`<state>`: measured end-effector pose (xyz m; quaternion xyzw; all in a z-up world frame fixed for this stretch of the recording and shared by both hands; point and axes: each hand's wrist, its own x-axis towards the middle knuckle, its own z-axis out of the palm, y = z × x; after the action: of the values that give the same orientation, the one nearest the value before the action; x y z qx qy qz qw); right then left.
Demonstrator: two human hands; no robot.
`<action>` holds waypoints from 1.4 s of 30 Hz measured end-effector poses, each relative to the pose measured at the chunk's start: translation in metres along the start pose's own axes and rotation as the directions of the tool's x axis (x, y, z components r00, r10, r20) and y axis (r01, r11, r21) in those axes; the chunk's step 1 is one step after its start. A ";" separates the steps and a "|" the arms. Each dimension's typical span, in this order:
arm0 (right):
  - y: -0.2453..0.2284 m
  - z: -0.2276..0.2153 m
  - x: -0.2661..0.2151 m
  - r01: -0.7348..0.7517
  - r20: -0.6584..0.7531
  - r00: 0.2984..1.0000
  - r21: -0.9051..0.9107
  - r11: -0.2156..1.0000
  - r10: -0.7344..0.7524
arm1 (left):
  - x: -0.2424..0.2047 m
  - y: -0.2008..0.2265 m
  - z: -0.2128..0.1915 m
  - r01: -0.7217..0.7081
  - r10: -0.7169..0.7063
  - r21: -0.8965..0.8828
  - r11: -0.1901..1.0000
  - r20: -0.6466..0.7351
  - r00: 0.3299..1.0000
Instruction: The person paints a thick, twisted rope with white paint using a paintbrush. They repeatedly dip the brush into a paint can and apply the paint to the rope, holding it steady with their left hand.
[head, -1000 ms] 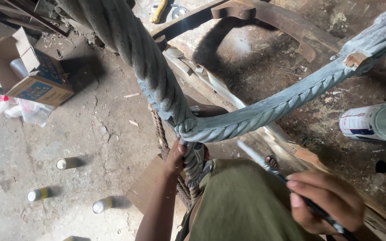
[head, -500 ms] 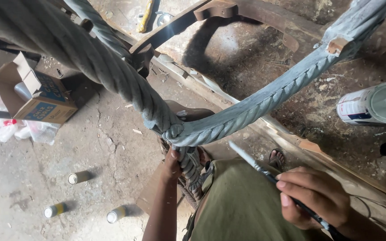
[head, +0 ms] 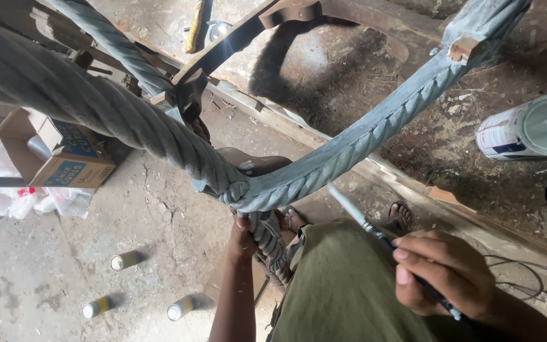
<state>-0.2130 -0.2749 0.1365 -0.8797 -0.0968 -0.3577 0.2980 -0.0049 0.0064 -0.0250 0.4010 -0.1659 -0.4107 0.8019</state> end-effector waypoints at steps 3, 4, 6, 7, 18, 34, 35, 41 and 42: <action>0.001 0.001 0.001 -0.042 -0.024 0.999 -0.067 0.997 0.040 | 0.003 0.006 0.008 -0.034 0.033 0.024 0.999 0.053 0.998; 0.004 0.006 -0.001 -0.046 -0.028 0.999 -0.069 0.997 0.045 | 0.004 0.006 0.008 -0.030 0.028 0.026 0.999 0.057 0.998; 0.010 0.017 -0.003 0.050 -0.022 0.999 0.003 0.999 -0.050 | 0.003 0.005 0.008 -0.042 0.039 0.081 0.996 0.043 0.998; 0.007 0.019 -0.002 0.047 -0.025 0.999 0.003 0.999 -0.047 | 0.003 0.003 0.004 -0.039 0.035 0.084 0.996 0.043 0.998; 0.011 0.018 -0.006 0.055 -0.053 0.997 -0.011 0.998 -0.056 | -0.002 -0.007 -0.007 -0.009 0.008 0.020 1.000 0.027 1.000; 0.017 0.021 -0.013 0.051 -0.118 0.992 0.140 0.989 -0.035 | 0.005 0.004 0.010 -0.026 0.022 0.122 0.992 0.034 0.999; 0.020 0.015 -0.009 0.037 -0.128 0.991 0.056 0.998 -0.030 | 0.005 0.003 0.008 -0.020 0.017 0.117 0.993 0.026 1.000; 0.022 0.021 -0.026 0.003 -0.099 0.995 0.033 0.999 0.000 | 0.002 0.004 0.008 -0.025 0.022 0.115 0.993 0.028 0.999; 0.025 0.029 -0.035 0.020 -0.077 0.997 0.134 0.991 -0.010 | 0.003 0.004 0.009 -0.021 0.019 0.105 0.994 0.028 0.999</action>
<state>-0.2119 -0.2761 0.0848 -0.8426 -0.1161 -0.3858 0.3575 -0.0058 0.0013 -0.0164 0.4355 -0.2023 -0.3987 0.7813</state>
